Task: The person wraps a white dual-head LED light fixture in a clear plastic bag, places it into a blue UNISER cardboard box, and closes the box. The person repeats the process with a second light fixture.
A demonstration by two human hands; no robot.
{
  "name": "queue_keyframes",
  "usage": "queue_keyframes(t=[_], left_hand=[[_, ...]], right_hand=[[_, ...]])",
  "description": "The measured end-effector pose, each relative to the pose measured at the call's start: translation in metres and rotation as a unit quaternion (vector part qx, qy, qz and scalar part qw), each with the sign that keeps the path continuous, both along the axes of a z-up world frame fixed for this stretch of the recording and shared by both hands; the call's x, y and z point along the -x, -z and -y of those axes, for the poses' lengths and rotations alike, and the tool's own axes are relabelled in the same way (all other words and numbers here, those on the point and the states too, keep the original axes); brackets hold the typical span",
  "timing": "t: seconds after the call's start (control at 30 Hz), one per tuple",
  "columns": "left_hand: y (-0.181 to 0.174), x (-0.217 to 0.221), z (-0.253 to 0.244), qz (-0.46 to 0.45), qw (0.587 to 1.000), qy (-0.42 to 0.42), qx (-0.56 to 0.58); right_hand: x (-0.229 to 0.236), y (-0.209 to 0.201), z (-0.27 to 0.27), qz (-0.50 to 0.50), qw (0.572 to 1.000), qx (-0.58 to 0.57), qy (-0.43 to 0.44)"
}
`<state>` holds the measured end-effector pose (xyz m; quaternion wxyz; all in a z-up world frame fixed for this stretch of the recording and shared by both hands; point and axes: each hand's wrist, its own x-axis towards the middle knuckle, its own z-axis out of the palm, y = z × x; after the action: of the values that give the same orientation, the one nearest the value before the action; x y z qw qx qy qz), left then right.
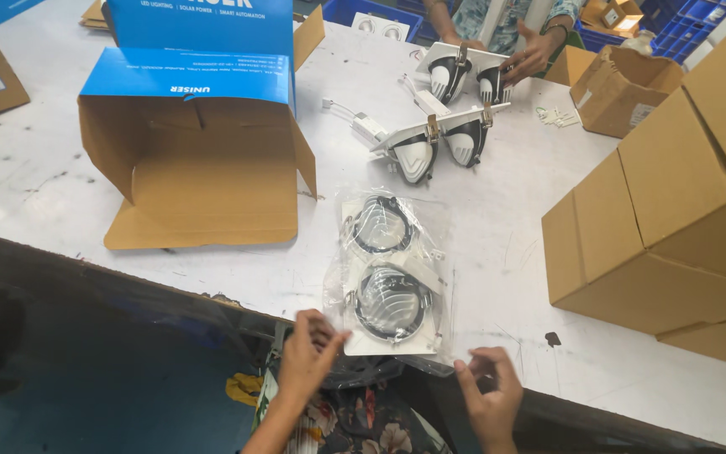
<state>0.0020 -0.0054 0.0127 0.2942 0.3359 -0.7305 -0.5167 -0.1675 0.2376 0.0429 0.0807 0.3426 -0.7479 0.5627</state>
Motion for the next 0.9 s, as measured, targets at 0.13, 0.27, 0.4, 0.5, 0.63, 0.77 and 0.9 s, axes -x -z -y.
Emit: queue_keyframes(t=[0.13, 0.27, 0.4, 0.5, 0.63, 0.77, 0.9], left_hand=[[-0.020, -0.001, 0.002, 0.025, 0.989, -0.089, 0.117], [-0.030, -0.002, 0.007, 0.091, 0.972, -0.066, 0.208], [-0.031, 0.002, 0.010, 0.092, 0.961, -0.060, 0.253], [-0.026, 0.000, 0.008, 0.077, 0.959, -0.047, 0.268], [-0.021, -0.003, 0.006, 0.092, 0.954, -0.035, 0.282], [-0.021, -0.001, 0.008, 0.081, 0.956, -0.020, 0.282], [-0.036, -0.010, 0.004, 0.082, 0.959, -0.005, 0.270]], right_hand=[[-0.033, -0.026, 0.027, -0.238, 0.967, 0.049, -0.082], [-0.063, -0.025, 0.073, -0.290, 0.901, -0.134, -0.294], [-0.047, -0.029, 0.100, -0.344, 0.883, -0.198, -0.250], [-0.030, -0.030, 0.107, -0.424, 0.846, -0.240, -0.215], [-0.017, -0.032, 0.111, -0.475, 0.822, -0.236, -0.208], [-0.006, -0.040, 0.113, -0.484, 0.828, -0.152, -0.238], [-0.001, -0.055, 0.112, -0.486, 0.828, -0.135, -0.243]])
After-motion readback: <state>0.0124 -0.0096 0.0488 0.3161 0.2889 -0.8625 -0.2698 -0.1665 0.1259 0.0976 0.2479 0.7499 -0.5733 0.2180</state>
